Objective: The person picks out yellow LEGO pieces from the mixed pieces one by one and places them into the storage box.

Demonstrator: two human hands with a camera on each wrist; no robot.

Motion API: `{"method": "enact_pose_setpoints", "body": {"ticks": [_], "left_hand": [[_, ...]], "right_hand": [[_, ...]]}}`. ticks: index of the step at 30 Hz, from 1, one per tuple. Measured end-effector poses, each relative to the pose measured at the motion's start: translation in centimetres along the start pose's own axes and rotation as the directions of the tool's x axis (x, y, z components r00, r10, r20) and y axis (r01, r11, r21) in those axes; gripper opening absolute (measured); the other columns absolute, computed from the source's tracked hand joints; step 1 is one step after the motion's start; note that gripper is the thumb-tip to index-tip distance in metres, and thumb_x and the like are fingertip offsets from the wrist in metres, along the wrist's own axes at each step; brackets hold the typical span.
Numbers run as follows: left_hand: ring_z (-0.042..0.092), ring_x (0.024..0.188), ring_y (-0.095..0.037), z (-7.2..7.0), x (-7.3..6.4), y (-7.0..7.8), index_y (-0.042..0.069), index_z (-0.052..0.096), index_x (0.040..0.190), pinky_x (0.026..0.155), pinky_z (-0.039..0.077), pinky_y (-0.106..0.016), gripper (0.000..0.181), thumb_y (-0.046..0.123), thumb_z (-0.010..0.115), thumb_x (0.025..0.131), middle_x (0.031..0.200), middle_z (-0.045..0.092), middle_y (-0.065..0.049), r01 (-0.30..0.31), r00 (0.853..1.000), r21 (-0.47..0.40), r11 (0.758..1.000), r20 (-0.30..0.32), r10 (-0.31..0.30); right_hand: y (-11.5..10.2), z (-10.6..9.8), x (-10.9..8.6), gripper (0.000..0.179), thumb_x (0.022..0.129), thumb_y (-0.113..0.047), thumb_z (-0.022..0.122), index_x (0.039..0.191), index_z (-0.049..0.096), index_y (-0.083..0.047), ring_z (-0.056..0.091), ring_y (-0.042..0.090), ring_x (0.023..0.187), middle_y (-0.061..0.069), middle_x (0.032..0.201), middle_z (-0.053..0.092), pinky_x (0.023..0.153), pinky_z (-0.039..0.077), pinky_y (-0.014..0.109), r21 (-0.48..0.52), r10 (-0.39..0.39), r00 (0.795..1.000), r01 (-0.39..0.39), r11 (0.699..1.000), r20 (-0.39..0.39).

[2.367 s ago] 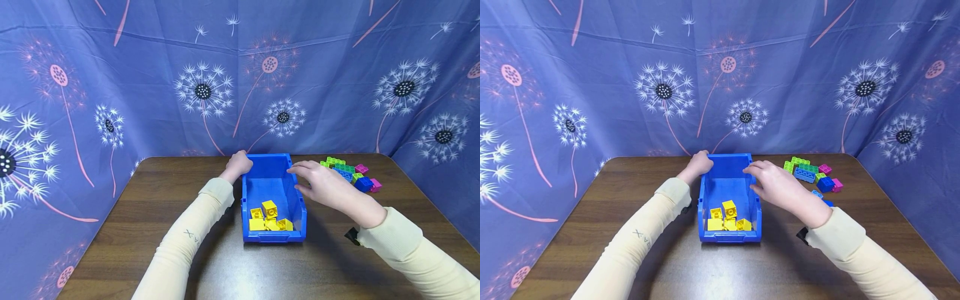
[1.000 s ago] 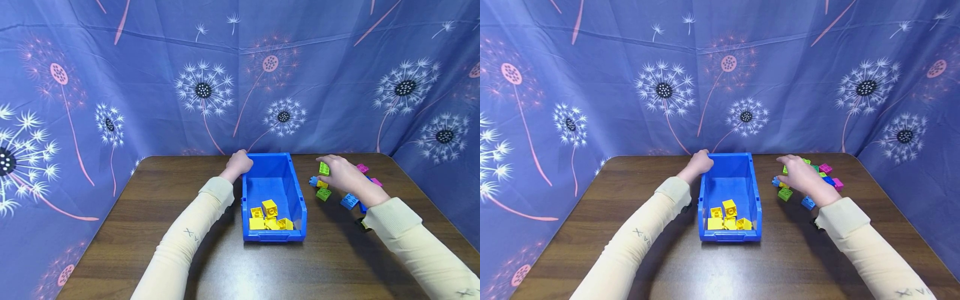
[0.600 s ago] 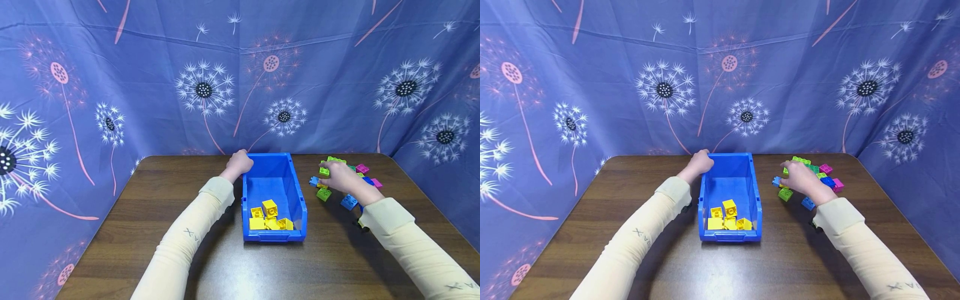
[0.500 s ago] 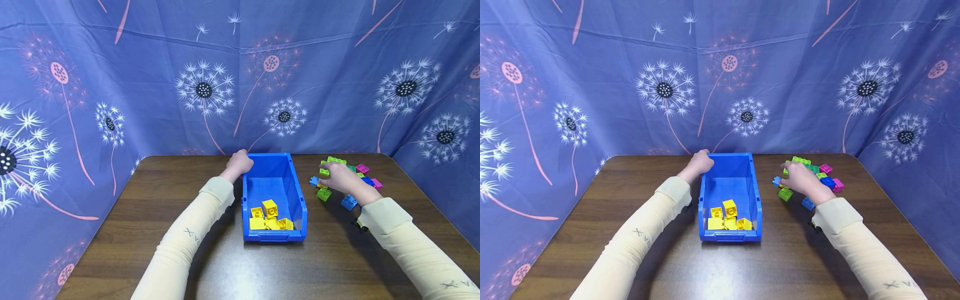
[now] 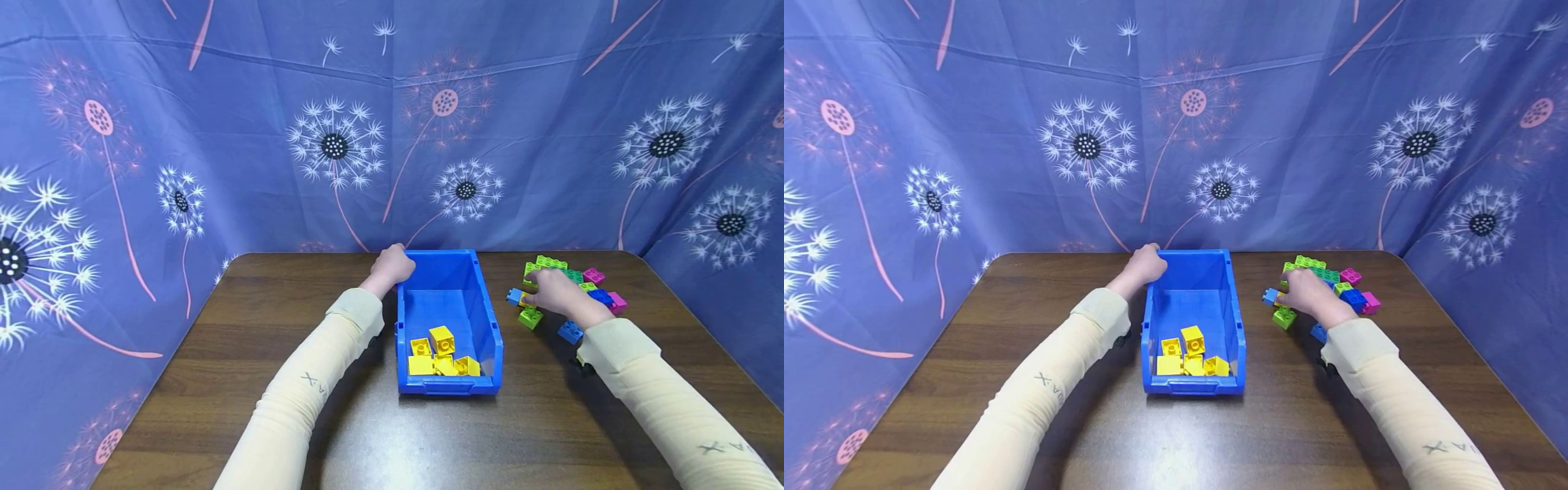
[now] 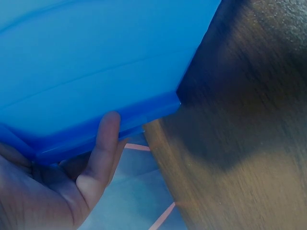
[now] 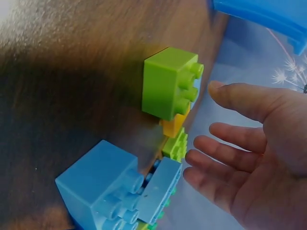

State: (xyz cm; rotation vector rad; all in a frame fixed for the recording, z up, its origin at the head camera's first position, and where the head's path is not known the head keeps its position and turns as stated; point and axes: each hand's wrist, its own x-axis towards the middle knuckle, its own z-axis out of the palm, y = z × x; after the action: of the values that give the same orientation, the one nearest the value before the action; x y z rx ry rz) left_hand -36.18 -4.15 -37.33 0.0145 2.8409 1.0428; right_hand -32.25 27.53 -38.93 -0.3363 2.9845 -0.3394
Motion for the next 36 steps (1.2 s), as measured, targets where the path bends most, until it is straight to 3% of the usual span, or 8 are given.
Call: {"method": "enact_pose_setpoints", "body": {"ticks": [5,12,17,22,36], "left_hand": [[0.064,0.067,-0.026,-0.1,-0.1,0.1,0.003,0.047,0.131,0.061,0.058,-0.040,0.041,0.019,0.047,0.093,0.116,0.059,-0.017,0.003,1.000,0.011,1.000,0.000,-0.003],[0.064,0.067,-0.025,0.0,0.0,0.0,0.003,0.047,0.132,0.062,0.058,-0.039,0.042,0.020,0.047,0.093,0.117,0.059,-0.017,0.001,1.000,0.019,1.000,-0.003,-0.001],[0.064,0.070,-0.026,-0.1,0.0,0.1,0.003,0.046,0.133,0.062,0.058,-0.040,0.044,0.019,0.047,0.093,0.119,0.058,-0.017,0.003,1.000,0.010,1.000,-0.002,-0.003],[0.064,0.070,-0.027,0.0,-0.1,0.2,0.003,0.046,0.133,0.062,0.058,-0.040,0.044,0.019,0.047,0.093,0.118,0.058,-0.018,0.004,1.000,0.013,1.000,0.001,-0.004],[0.064,0.063,-0.025,-0.1,-0.1,0.1,0.002,0.045,0.134,0.062,0.058,-0.040,0.044,0.019,0.047,0.093,0.115,0.059,-0.018,-0.017,1.000,0.024,1.000,0.000,0.017]], "right_hand": [[0.3,0.3,0.4,0.053,0.083,-0.021,0.070,0.119,0.054,0.015,0.058,0.045,0.102,0.034,0.116,0.057,0.083,0.050,0.054,0.014,0.013,0.999,-0.013,1.000,0.030],[0.8,0.7,1.1,0.045,0.084,-0.022,0.070,0.110,0.060,0.014,0.057,0.024,0.075,0.026,0.098,0.064,0.063,0.050,0.037,0.006,0.044,0.995,-0.044,0.999,0.086],[1.1,1.0,1.5,0.039,0.080,-0.021,0.072,0.104,0.066,0.009,0.055,0.022,0.073,0.016,0.088,0.067,0.064,0.048,0.036,-0.032,0.001,0.996,0.002,0.999,0.091],[1.2,1.3,1.6,0.030,0.079,-0.019,0.073,0.093,0.069,0.006,0.049,0.019,0.064,0.004,0.070,0.060,0.058,0.043,0.032,-0.045,-0.039,0.996,0.043,0.998,0.076],[1.4,1.5,1.6,0.024,0.080,-0.018,0.073,0.087,0.069,0.004,0.051,0.017,0.063,0.004,0.069,0.061,0.055,0.043,0.028,-0.049,-0.015,0.997,0.019,0.999,0.072]]}}
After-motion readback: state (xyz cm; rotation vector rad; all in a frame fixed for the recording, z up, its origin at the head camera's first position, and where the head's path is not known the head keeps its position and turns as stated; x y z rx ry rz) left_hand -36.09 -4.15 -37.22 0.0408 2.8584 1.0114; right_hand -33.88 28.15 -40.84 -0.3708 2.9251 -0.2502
